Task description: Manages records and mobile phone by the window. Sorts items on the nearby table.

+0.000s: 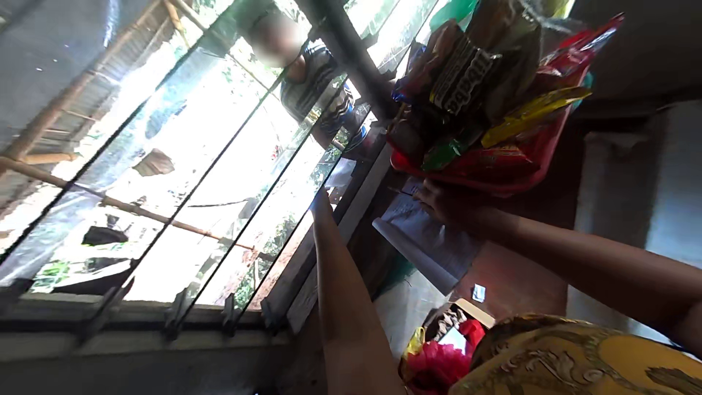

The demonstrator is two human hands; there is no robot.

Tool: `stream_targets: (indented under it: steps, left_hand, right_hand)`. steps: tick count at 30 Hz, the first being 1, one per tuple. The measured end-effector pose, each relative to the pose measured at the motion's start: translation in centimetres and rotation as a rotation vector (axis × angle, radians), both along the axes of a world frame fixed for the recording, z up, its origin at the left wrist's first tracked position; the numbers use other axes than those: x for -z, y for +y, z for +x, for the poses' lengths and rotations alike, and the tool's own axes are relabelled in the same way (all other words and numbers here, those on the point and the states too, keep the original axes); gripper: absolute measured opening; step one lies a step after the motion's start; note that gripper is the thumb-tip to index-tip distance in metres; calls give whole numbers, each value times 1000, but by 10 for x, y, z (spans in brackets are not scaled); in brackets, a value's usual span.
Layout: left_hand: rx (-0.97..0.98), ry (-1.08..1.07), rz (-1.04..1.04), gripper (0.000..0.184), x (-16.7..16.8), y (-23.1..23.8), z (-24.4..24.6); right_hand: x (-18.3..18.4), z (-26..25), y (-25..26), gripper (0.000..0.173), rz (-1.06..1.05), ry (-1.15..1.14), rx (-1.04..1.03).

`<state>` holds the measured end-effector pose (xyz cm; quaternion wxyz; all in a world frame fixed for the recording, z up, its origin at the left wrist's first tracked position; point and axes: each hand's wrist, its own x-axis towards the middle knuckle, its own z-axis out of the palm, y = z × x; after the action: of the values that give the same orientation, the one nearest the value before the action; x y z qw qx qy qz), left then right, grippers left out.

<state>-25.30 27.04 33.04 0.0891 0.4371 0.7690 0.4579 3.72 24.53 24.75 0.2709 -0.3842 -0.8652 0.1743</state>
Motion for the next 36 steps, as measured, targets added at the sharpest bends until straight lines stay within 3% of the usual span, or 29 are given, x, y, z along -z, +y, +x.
stream_targets:
  steps: [3, 7, 14, 20, 24, 33, 36]
  left_hand:
    - [-8, 182, -123, 25, -6, -10, 8]
    - [-26, 49, -72, 24, -3, -4, 4]
    - [-34, 212, -182, 22, 0, -2, -4]
    - [-40, -100, 50, 28, 5, 5, -2]
    - [-50, -171, 43, 32, -1, 1, 6]
    - [-44, -184, 1, 30, -7, -1, 15]
    - [-28, -38, -38, 31, -3, 2, 6]
  right_hand:
    - [1, 1, 0, 29, 4, -15, -12]
    - [-7, 2, 0, 35, -84, -64, -31]
    - [-8, 5, -3, 35, -83, -57, -23]
    - [2, 5, -3, 34, -1, -9, -16]
    - [2, 6, -4, 33, 15, 16, -38]
    - [1, 11, -1, 31, -64, 139, -78]
    - [18, 3, 8, 28, 99, 250, -51]
